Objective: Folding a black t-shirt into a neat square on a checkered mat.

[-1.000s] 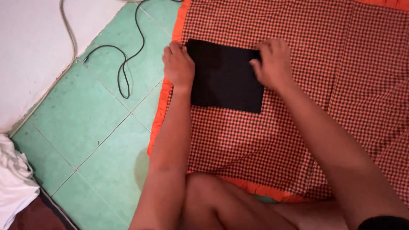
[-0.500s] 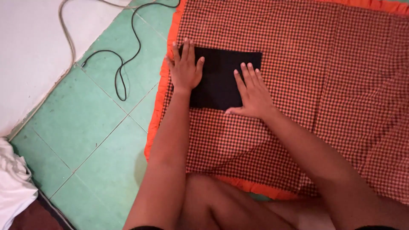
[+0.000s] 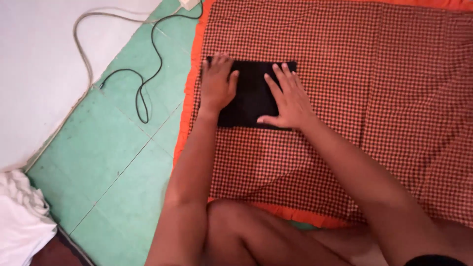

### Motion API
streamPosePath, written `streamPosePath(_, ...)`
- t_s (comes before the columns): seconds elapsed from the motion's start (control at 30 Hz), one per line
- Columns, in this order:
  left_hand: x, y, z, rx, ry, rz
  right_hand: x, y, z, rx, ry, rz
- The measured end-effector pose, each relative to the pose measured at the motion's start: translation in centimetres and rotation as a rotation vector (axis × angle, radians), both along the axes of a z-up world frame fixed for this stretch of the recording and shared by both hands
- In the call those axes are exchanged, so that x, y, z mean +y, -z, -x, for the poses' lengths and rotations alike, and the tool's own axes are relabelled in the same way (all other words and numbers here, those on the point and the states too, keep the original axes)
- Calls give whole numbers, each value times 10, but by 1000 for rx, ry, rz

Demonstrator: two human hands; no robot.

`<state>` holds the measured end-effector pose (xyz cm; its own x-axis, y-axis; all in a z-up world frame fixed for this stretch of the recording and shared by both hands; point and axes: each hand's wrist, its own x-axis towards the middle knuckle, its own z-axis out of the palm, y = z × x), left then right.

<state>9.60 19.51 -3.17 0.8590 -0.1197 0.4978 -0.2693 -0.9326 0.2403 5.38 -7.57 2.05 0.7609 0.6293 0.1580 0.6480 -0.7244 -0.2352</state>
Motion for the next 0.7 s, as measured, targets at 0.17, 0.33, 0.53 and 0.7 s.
streamPosePath(0.17,3,-3,27,350,-35,-119,4,16,-23,146,86,111)
streamPosePath(0.33,23,2,30,515,-254,-61,-19,13,-18,204,131,90)
streamPosePath(0.53,20,5,28,403,-286,-110,-48,14,-13,206,124,173)
streamPosePath(0.7,-3,-9,46,113,-48,-225,-53,11,-4,218,126,150)
